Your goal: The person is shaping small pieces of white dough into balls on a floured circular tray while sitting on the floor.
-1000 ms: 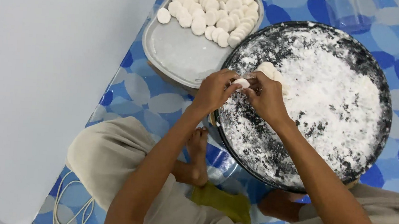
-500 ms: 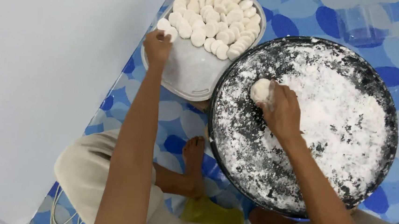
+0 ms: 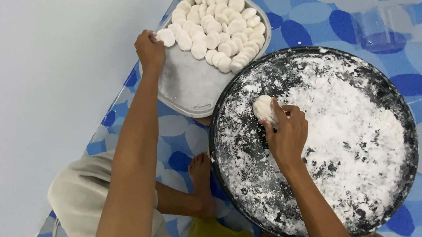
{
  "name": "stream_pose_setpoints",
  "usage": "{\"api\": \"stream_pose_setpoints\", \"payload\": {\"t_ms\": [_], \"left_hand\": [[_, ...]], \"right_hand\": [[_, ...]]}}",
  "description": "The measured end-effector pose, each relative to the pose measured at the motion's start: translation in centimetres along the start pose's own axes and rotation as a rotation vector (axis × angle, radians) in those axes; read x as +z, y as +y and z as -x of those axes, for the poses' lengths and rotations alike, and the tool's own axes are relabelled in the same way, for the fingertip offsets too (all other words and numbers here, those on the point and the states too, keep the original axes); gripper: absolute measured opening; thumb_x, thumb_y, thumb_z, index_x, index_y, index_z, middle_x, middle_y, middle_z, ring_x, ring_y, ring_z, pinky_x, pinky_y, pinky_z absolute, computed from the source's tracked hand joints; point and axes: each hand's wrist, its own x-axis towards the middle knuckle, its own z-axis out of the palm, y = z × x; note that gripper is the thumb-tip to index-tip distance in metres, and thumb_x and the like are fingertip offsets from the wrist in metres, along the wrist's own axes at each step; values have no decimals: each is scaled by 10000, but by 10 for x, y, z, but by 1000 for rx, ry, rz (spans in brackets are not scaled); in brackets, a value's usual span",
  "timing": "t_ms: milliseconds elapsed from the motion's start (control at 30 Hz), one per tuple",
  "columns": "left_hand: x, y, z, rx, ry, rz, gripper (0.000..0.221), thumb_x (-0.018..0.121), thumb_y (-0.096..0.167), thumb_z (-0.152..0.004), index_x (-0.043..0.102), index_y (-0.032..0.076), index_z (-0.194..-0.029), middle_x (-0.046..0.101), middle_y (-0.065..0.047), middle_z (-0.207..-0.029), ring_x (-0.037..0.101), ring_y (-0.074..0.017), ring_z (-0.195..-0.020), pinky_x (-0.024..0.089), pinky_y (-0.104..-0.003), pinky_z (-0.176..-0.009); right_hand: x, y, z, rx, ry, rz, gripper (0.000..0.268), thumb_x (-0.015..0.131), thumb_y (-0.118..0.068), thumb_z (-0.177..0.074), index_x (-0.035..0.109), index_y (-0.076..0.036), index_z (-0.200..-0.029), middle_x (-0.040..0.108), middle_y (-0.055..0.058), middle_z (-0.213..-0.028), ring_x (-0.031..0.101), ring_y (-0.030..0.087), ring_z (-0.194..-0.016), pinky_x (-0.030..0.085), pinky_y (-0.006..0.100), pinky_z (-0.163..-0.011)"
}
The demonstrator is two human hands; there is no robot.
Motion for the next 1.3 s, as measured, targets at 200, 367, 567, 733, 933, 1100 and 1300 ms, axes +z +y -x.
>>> {"api": "stream_pose_setpoints", "payload": {"t_ms": [200,367,567,733,933,1100,1300], "left_hand": [[6,5,28,214,80,-183,304,693,95,-920,572,162,-1191,543,-36,-1203,652,-317,-1108,550,-501,-965],[-3,104,155,690,-297,46,516,634,38,-974,453,4,-1455,475,-262,-1440,483,-438,-1324,428,-501,-1097],[14,163,264,1061,-920,-247,963,837,152,-782,300,134,-1581,247,-228,-1633,195,-470,-1493,194,-605,-1237],[48,153,283,1011,-947,-434,887,780,258,-903,270,351,-1622,246,-75,-1671,24,-329,-1579,126,-550,-1273],[71,138,273,922,-825,-112,843,702,-39,-886,299,139,-1605,455,-133,-1550,207,-339,-1546,275,-569,-1219],[73,136,278,911,-726,-62,613,736,-57,-829,555,63,-1402,610,-166,-1372,389,-374,-1457,405,-512,-1165],[73,140,271,734,-762,-69,520,703,87,-924,594,199,-1420,407,-118,-1581,425,-355,-1438,462,-554,-1109]], "right_hand": [[-19,-9,-11,-32,-56,147,596,826,-326,-801,696,-116,-1344,572,150,-1110,613,369,-962,461,460,-745],[-11,3,1,-2,-26,5,682,876,-227,-751,622,56,-1317,603,215,-1013,631,433,-916,477,474,-747],[-9,24,16,-22,4,39,529,863,-220,-769,642,10,-1192,597,153,-1002,624,361,-886,474,454,-719],[3,53,36,37,-109,98,245,734,-139,-863,690,-70,-1093,621,63,-904,679,279,-793,531,388,-681],[-20,28,12,110,-37,-193,490,662,-410,-954,592,-111,-1336,607,82,-1105,690,266,-803,576,471,-735],[-6,23,-7,312,-236,-212,489,631,-415,-958,605,-81,-1314,665,156,-1183,673,436,-1097,541,605,-922],[-15,24,-28,161,-262,-100,492,518,-470,-966,631,-63,-1219,713,190,-1077,704,467,-1000,554,622,-856]]}}
